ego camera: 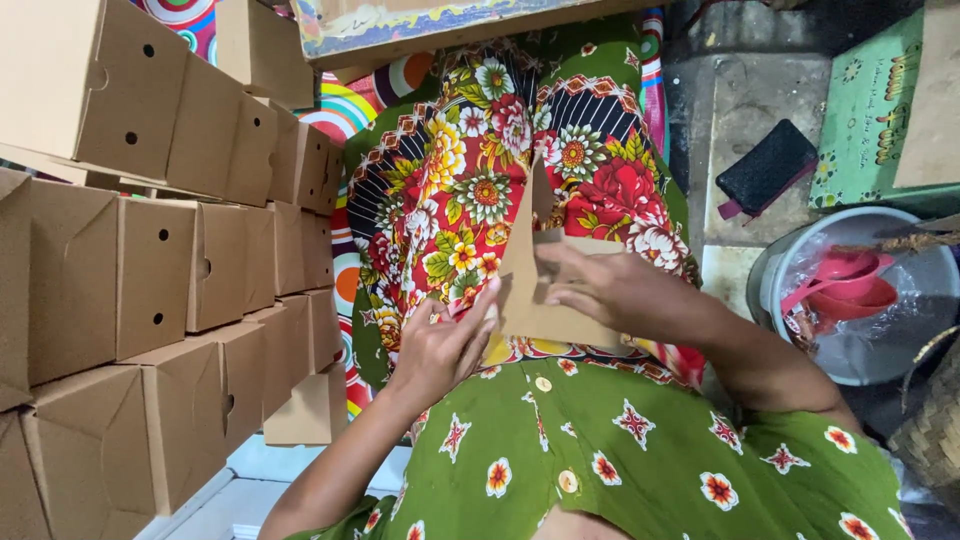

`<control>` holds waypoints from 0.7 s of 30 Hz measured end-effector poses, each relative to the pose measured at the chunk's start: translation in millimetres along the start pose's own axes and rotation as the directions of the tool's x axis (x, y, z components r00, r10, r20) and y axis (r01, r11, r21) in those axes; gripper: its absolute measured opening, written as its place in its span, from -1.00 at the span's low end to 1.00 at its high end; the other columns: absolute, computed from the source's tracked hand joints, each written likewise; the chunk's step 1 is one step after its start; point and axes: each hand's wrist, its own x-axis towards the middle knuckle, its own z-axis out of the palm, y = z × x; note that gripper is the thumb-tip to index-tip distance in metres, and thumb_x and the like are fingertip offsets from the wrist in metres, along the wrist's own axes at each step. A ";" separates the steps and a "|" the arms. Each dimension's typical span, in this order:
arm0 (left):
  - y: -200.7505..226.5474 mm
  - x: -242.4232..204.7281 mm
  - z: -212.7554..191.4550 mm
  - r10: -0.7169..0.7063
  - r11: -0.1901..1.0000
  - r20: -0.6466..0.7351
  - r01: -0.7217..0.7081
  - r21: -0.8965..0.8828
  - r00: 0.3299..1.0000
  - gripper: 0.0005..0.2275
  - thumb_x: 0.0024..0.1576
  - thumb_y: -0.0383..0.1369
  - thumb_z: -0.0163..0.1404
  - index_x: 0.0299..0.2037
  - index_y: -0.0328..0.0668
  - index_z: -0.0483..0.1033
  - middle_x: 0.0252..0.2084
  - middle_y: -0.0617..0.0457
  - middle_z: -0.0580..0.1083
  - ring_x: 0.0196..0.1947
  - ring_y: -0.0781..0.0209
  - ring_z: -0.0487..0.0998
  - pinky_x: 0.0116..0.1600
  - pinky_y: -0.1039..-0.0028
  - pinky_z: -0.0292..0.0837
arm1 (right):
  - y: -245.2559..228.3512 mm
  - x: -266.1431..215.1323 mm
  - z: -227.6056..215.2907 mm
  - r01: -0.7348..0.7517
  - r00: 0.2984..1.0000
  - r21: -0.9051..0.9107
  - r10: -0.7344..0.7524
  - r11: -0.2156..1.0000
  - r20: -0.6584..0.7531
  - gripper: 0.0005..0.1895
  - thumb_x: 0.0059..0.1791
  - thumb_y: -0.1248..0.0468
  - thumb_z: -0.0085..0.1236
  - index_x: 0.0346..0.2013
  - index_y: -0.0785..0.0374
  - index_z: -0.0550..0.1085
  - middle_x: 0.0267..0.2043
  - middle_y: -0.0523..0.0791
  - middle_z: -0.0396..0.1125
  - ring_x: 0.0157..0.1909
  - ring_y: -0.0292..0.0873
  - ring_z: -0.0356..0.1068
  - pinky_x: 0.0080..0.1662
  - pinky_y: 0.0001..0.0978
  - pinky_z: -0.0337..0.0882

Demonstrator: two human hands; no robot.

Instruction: Assembling small cardboard boxes from flat templates by folding and tucking tabs.

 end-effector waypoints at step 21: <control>5.5 15.4 1.4 -0.235 0.969 0.268 0.206 0.133 0.934 -0.53 0.31 -0.14 -0.19 0.44 0.10 0.18 -0.77 -0.05 0.48 -0.61 0.10 0.63 -0.09 0.42 0.25 | 6.7 15.4 -1.6 -0.024 0.989 0.158 0.046 0.987 -0.138 -0.58 -0.03 0.13 0.25 -0.02 0.28 0.36 -0.27 0.13 0.44 -0.21 0.16 0.48 -0.14 -0.01 0.46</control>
